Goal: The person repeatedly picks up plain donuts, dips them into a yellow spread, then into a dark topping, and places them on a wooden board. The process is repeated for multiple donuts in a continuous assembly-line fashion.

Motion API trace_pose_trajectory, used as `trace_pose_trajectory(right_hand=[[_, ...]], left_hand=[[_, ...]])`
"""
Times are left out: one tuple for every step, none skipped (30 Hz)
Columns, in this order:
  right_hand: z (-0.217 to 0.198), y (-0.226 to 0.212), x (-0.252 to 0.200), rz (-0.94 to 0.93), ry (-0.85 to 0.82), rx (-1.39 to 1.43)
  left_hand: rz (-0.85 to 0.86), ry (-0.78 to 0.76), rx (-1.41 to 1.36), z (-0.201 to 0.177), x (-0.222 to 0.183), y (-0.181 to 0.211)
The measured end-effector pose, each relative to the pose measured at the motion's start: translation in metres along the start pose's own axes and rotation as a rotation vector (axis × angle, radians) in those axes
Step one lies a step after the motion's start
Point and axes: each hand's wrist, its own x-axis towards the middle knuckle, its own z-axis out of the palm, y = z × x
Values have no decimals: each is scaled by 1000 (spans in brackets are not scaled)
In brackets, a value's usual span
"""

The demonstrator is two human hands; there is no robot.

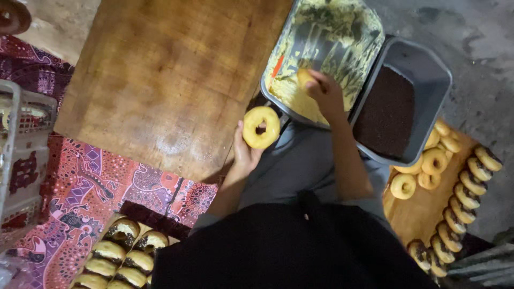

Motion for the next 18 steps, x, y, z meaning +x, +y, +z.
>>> trace_pose_trajectory(right_hand=[[0, -5, -16, -97, 46, 0], [-1, -12, -31, -89, -11, -91], [-1, -23, -38, -90, -56, -187], [3, -38, -50, -90, -102, -282], [7, -50, -51, -167, -80, -199], [12, -61, -53, -244, -60, -115], [18, -69, -59, -300, -38, -27], [21, -73, -61, -376, -52, -74], [22, -75, -60, -453, -50, -126], [20, -75, -57, -529, -50, -179], [15, -73, -49, -433, -10, -256], [8, -70, -41, -336, 31, -332], [4, -69, -42, -228, 66, -402], [1, -69, -46, -236, 31, -311], [0, -72, -42, -262, 5, -218], [4, -78, -43, -288, -23, -125], [4, -84, -45, -326, -23, -82], [9, -90, -49, -364, -24, -38]], left_hand=[[-30, -15, -13, 6, -5, -1], [-43, 5, -15, 11, -8, -3], [-56, 9, -15, 17, -1, -5], [-70, 13, -14, 22, 6, -7], [-75, 40, 3, 28, 15, -11], [-80, 67, 19, 31, 25, -14], [-101, 107, 39, 28, 23, -18], [-43, 70, 53, 25, 20, -23], [8, 22, 77, 23, 21, -25], [59, -26, 99, 21, 19, -28], [51, 3, 98, 21, 20, -31], [43, 31, 97, 20, 21, -34], [31, 70, 95, 17, 16, -37], [14, 96, 101, 14, 11, -40], [10, 109, 111, 12, 15, -37], [6, 123, 122, 11, 21, -33], [0, 120, 109, 10, 25, -34], [-5, 118, 96, 9, 31, -36]])
